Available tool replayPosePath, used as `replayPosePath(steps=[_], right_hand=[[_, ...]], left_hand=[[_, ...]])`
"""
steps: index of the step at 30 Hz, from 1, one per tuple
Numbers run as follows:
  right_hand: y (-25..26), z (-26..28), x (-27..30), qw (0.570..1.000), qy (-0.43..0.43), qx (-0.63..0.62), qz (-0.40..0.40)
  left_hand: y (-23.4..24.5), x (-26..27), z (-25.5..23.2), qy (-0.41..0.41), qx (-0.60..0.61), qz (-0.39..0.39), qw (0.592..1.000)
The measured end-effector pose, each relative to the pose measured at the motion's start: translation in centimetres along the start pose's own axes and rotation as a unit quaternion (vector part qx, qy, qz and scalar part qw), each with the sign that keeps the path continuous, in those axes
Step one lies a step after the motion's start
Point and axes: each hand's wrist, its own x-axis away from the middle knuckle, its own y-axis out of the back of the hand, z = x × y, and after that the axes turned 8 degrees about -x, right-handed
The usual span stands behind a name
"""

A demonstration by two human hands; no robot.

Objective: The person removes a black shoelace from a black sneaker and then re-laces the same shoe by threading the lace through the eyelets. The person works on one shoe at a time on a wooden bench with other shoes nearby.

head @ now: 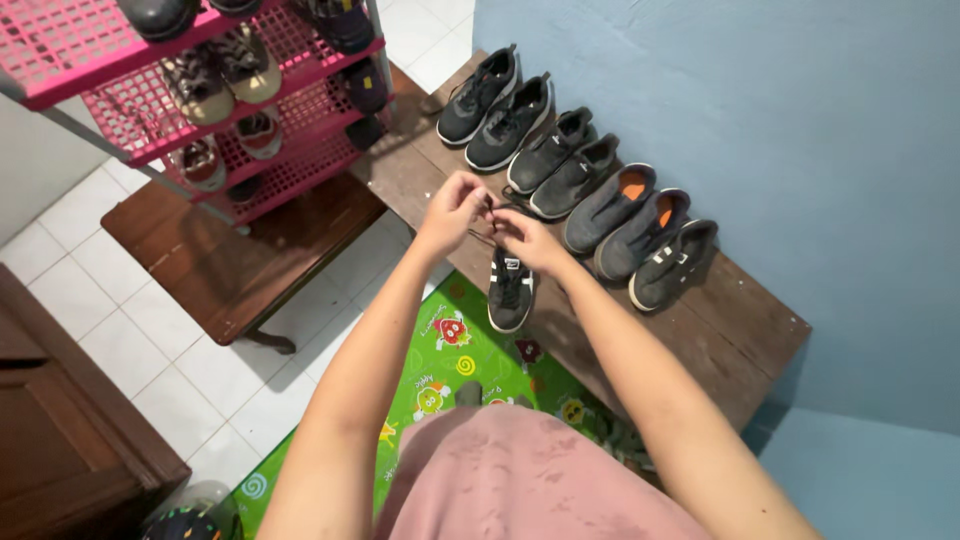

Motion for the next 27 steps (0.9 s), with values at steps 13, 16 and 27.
replayPosePath(steps=[13,16,27], right_hand=[[1.4,5.1,4.2,0.993,-0.046,0.108,-0.006],[2.1,4.2,4.1,0.988,-0.080,0.129,0.015],[4.8,-1.7,4.4,0.945,-0.091,0.275,0.151]], left_hand=[[-2.6,-0.7,-0.9,0.072,0.046,0.021,0.996],[-2.5,-0.5,-1.1,0.086,0.052,-0.008,0.995],[-1.3,2.4,2.3,0.075,-0.141,-0.181,0.970]])
